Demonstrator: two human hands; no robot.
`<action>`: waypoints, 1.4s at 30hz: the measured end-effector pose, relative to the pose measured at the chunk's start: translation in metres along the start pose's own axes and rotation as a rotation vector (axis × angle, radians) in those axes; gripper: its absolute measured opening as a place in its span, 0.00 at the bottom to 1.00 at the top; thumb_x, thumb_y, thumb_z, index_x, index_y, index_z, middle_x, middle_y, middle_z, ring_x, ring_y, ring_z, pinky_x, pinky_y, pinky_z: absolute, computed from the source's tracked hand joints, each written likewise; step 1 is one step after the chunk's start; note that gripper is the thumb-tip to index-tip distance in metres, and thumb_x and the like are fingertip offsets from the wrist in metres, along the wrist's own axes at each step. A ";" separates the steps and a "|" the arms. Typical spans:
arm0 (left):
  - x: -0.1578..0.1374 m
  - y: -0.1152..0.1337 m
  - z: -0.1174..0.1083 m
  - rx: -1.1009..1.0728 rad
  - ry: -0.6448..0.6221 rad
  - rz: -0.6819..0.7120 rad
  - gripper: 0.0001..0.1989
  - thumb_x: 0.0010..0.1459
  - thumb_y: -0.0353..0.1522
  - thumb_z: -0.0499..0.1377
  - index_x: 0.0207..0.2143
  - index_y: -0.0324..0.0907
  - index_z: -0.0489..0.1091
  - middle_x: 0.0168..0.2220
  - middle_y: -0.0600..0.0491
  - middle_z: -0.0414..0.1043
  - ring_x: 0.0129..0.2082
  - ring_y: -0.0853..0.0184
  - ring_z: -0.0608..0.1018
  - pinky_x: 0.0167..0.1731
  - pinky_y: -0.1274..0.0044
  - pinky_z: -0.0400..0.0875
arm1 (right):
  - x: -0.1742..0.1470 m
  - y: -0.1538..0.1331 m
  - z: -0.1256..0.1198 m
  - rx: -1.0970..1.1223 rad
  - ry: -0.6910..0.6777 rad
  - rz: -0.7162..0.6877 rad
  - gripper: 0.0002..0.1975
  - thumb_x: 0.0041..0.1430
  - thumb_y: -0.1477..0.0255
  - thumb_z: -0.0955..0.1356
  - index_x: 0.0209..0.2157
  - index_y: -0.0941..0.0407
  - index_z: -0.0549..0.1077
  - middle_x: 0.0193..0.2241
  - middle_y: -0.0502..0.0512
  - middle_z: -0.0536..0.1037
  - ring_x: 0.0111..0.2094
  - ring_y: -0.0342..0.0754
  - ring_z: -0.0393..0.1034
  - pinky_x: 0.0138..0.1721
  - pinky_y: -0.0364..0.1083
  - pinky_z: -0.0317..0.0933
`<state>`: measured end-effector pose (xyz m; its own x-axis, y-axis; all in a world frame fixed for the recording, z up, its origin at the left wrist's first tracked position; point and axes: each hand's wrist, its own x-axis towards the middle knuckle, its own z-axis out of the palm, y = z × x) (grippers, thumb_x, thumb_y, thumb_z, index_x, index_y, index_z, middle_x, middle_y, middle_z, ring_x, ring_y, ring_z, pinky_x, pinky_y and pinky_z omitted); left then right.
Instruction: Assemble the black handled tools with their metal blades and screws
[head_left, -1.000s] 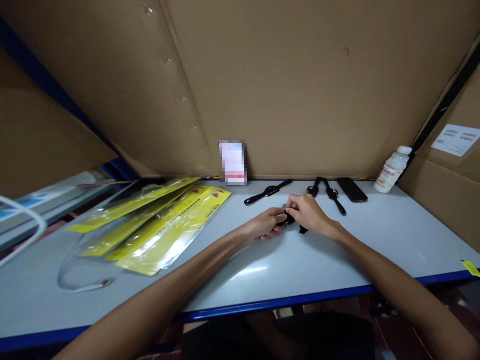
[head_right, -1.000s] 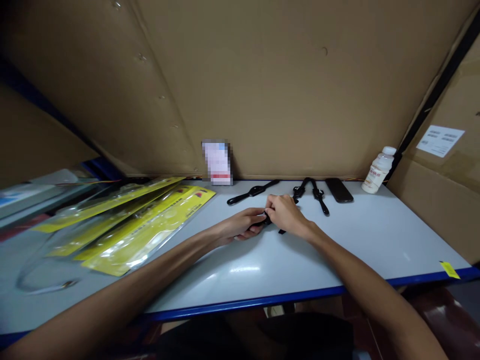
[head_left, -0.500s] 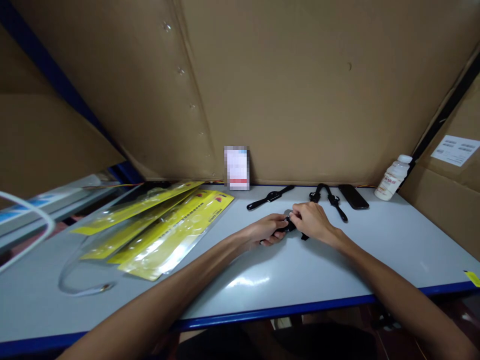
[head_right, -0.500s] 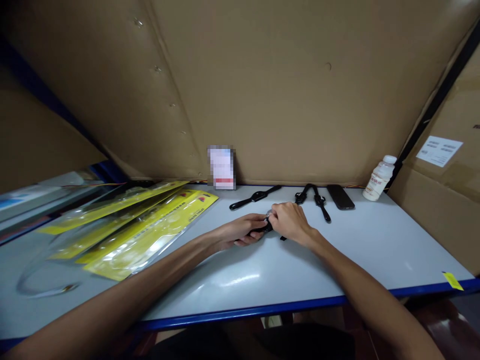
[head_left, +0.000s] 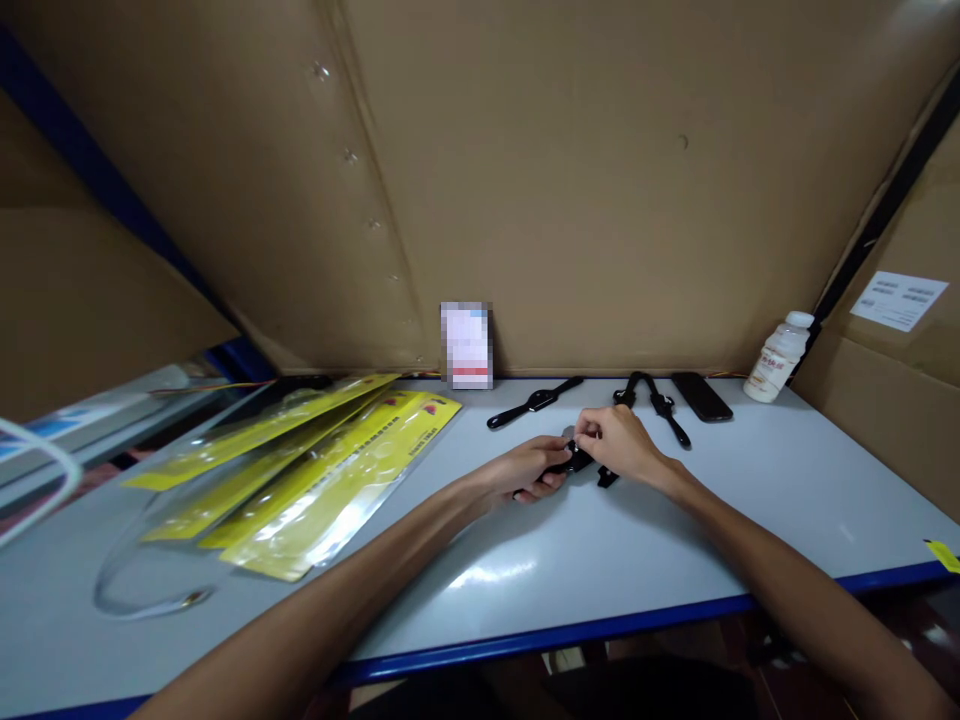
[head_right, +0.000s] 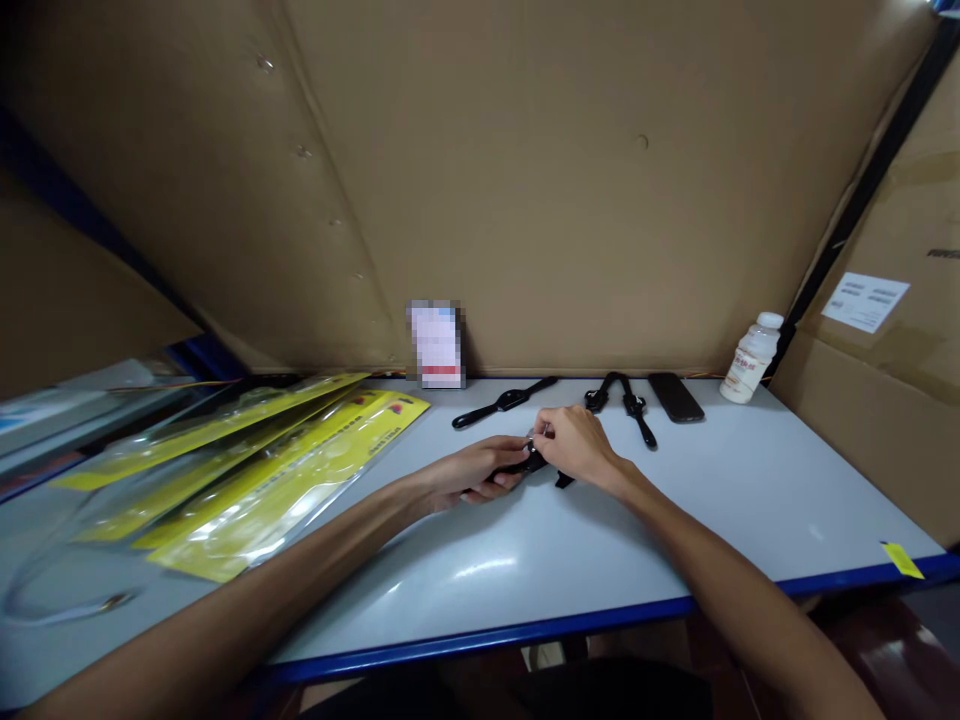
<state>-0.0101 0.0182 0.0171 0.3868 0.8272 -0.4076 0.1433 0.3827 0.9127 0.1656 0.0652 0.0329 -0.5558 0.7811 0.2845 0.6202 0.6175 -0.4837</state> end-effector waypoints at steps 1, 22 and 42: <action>0.000 0.000 0.000 -0.007 -0.005 0.006 0.07 0.63 0.37 0.54 0.36 0.45 0.56 0.20 0.64 0.53 0.12 0.78 0.49 0.12 0.85 0.39 | 0.000 0.001 -0.002 -0.050 0.010 -0.019 0.06 0.55 0.76 0.69 0.27 0.55 0.77 0.25 0.50 0.78 0.27 0.44 0.66 0.28 0.43 0.50; 0.003 -0.005 -0.005 0.002 -0.034 0.020 0.09 0.63 0.38 0.55 0.40 0.44 0.59 0.20 0.64 0.54 0.12 0.79 0.49 0.12 0.84 0.39 | -0.004 0.005 -0.011 -0.139 -0.041 -0.159 0.15 0.59 0.72 0.67 0.19 0.56 0.74 0.15 0.46 0.65 0.20 0.40 0.48 0.25 0.43 0.41; -0.003 0.003 0.000 -0.004 -0.040 0.019 0.05 0.65 0.28 0.47 0.33 0.44 0.57 0.21 0.62 0.53 0.12 0.79 0.51 0.12 0.85 0.40 | -0.006 0.003 -0.003 -0.175 -0.072 -0.275 0.17 0.66 0.69 0.65 0.23 0.57 0.74 0.20 0.49 0.70 0.22 0.41 0.55 0.27 0.44 0.44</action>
<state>-0.0103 0.0169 0.0208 0.4251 0.8173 -0.3891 0.1320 0.3692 0.9199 0.1729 0.0627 0.0324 -0.7496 0.5781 0.3224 0.5235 0.8158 -0.2456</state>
